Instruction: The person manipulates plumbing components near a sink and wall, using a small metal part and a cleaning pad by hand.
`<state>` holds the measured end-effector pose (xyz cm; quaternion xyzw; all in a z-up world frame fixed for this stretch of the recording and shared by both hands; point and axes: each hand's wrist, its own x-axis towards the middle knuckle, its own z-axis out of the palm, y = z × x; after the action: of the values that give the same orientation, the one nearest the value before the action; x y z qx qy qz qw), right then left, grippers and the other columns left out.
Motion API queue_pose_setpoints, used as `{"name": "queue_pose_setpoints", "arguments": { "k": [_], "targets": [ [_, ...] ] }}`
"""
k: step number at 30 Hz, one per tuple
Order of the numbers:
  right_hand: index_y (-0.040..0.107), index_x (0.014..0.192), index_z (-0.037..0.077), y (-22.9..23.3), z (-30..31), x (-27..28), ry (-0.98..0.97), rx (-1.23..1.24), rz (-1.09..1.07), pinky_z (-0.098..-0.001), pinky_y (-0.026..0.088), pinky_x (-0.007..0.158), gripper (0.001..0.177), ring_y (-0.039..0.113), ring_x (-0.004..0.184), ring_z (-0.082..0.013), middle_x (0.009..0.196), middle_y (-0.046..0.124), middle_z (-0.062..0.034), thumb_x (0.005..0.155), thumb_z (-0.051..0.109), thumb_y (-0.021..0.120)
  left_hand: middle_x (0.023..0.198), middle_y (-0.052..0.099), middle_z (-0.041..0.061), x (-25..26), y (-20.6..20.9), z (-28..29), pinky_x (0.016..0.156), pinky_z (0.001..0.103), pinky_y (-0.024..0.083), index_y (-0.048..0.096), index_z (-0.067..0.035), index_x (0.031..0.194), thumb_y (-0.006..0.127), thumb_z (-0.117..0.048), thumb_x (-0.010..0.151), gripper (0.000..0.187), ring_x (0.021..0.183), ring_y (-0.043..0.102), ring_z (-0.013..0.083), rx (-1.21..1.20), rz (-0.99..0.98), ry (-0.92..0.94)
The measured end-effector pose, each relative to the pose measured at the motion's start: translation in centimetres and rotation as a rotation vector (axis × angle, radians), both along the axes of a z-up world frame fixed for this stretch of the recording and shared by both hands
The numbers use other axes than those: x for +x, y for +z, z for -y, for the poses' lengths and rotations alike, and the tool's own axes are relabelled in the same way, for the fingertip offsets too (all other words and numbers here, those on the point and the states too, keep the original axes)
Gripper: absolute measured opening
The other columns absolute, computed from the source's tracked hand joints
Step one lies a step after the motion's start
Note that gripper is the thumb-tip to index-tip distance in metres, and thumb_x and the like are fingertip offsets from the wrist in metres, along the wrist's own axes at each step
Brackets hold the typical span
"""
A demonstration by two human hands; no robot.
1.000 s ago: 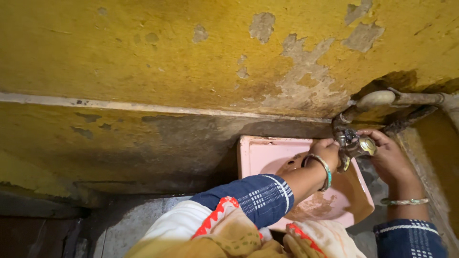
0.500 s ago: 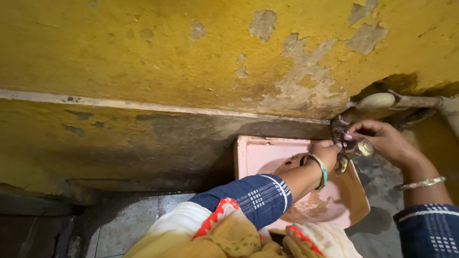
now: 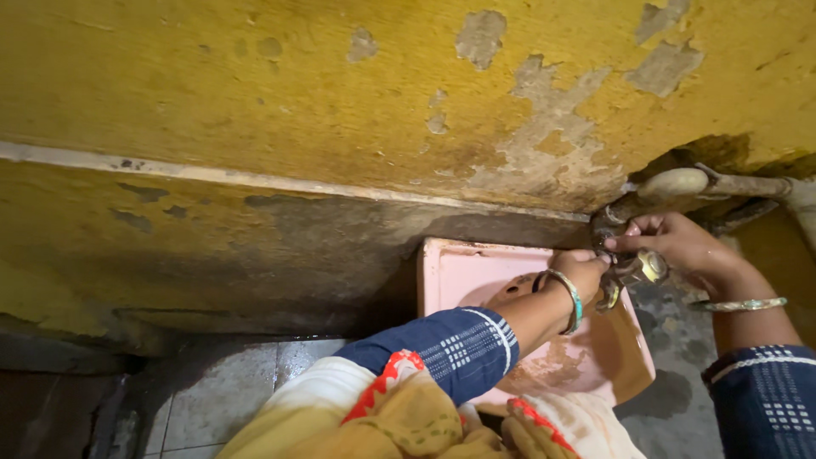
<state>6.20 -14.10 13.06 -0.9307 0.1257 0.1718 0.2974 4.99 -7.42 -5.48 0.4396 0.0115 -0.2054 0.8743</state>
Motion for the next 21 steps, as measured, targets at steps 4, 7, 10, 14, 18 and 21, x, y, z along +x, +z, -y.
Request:
{"name": "queue_pose_setpoints", "arguments": {
  "k": [4,7,10,14,18,21],
  "targets": [
    [0.067,0.084,0.002,-2.7,3.1,0.4,-0.068,0.216,0.048,-0.0297,0.045,0.055,0.017,0.060,0.064,-0.0146,0.075,0.068,-0.0045,0.084,0.013,0.081,0.094,0.063,0.013,-1.5,1.9,-1.7,0.070,0.044,0.044,0.072,-0.004,0.107,0.066,-0.028,0.097,0.026,0.080,0.056,0.0277,0.128,-0.038,0.070],
    [0.066,0.091,0.004,-5.9,7.5,0.7,-0.055,0.343,0.112,-0.0288,0.045,0.054,0.016,0.059,0.066,-0.0135,0.079,0.066,-0.0031,0.089,0.013,0.079,0.123,0.064,0.019,-4.3,4.0,-4.6,0.092,0.049,0.047,0.067,-0.012,0.123,0.069,-0.035,0.091,0.039,0.108,0.059,0.0367,0.546,0.194,0.302],
    [0.069,0.099,0.004,-7.8,10.9,-0.7,-0.134,0.326,0.132,-0.0303,0.047,0.054,0.015,0.060,0.069,-0.0138,0.084,0.069,-0.0043,0.094,0.018,0.069,0.127,0.065,0.015,-6.9,6.4,-8.9,0.101,0.051,0.044,0.062,-0.015,0.130,0.071,-0.040,0.083,0.053,0.119,0.056,0.0354,0.607,0.539,0.435],
    [0.070,0.107,0.004,-9.3,11.7,-3.4,-0.295,0.381,0.100,-0.0325,0.048,0.057,0.021,0.062,0.074,-0.0143,0.090,0.070,-0.0047,0.093,0.019,0.064,0.125,0.068,0.011,-7.6,9.1,-10.7,0.100,0.052,0.041,0.062,-0.015,0.130,0.075,-0.047,0.079,0.062,0.119,0.058,0.0328,0.695,0.833,0.454],
    [0.070,0.109,0.004,-9.9,11.8,-3.9,-0.281,0.446,0.149,-0.0324,0.051,0.062,0.020,0.064,0.077,-0.0156,0.095,0.070,-0.0057,0.095,0.016,0.065,0.110,0.074,0.005,-6.0,8.3,-9.3,0.097,0.047,0.042,0.064,-0.016,0.129,0.072,-0.046,0.089,0.051,0.113,0.065,0.0245,0.770,0.966,0.468],
    [0.070,0.110,0.002,-9.7,11.3,-4.4,-0.239,0.525,0.169,-0.0326,0.052,0.065,0.018,0.064,0.079,-0.0171,0.097,0.071,-0.0085,0.099,0.013,0.062,0.105,0.076,0.005,-3.4,6.9,-9.2,0.097,0.044,0.045,0.063,-0.015,0.135,0.071,-0.048,0.088,0.058,0.107,0.067,0.0252,0.729,1.182,0.426]
  ]
}}
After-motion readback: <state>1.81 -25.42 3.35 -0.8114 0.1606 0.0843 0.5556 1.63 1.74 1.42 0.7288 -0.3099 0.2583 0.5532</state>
